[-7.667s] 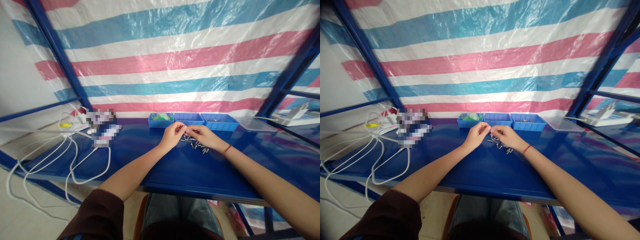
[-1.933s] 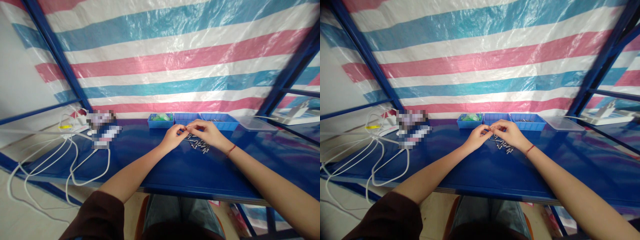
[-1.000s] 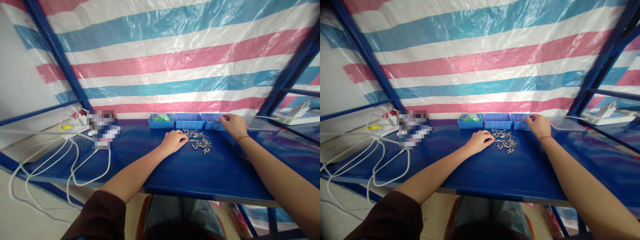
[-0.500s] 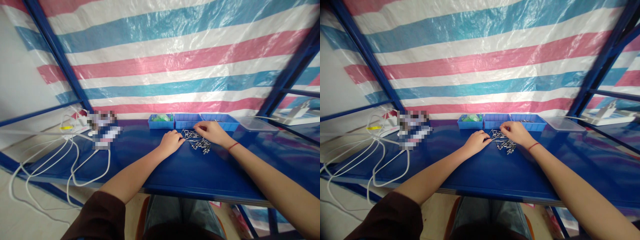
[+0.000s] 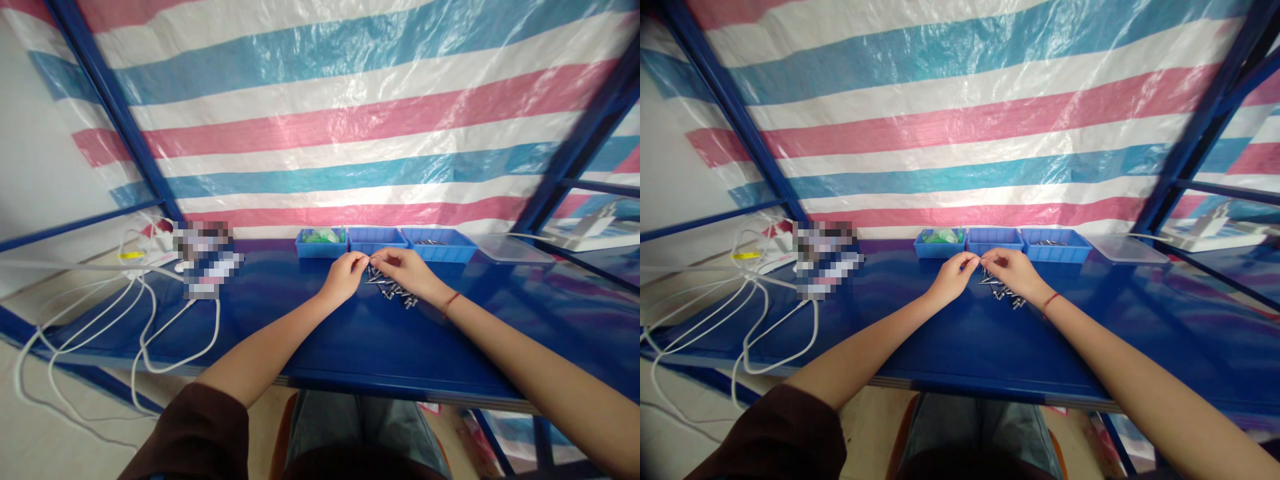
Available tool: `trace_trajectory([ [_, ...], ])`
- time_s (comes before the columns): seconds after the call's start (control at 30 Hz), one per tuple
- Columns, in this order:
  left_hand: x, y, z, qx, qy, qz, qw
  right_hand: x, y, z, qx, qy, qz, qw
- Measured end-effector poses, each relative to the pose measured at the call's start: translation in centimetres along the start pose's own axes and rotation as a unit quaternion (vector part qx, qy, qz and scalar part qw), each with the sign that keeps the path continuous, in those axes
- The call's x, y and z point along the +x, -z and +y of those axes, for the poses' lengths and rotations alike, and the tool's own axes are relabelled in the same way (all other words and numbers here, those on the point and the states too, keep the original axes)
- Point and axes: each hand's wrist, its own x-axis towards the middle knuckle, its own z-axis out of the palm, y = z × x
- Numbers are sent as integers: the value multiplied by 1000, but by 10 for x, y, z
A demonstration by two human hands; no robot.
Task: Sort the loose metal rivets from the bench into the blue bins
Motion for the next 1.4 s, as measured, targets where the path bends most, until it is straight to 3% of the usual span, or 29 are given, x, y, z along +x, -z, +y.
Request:
trace_trajectory([
  [0.13, 0, -2, 0, -53, 30, -1, 998, -2, -3, -13, 98, -51, 22, 994],
  [0.27, -3, -6, 1, -94, 42, -28, 994, -2, -3, -17, 117, -59, 46, 990],
  [0.5, -2, -8, 1, -102, 39, -65, 992, -2, -4, -13, 95, -22, 56, 994],
  [0.77, 0, -6, 0, -104, 20, 17, 994, -3, 4, -9, -2, 33, 44, 998],
  [0.93, -1, -4, 0, -77, 13, 27, 997, 2, 11, -4, 16, -2, 2, 1000],
  [1.03, -3, -3, -1, -14, -22, -6, 1000, 7, 27, 3, -31, -44, 72, 996],
  [1.1, -5, -2, -2, 56, -66, -50, 995, 9, 44, 11, -132, -74, 147, 978],
  [1.2, -9, -2, -1, 138, -110, -108, 978, 8, 72, 25, -313, -112, 229, 915],
  [1.3, -11, -3, 1, 185, -112, -154, 964, 5, 92, 35, -394, -177, 241, 869],
  [1.4, -10, -4, 1, 207, -99, -189, 955, 4, 100, 40, -429, -246, 216, 842],
])
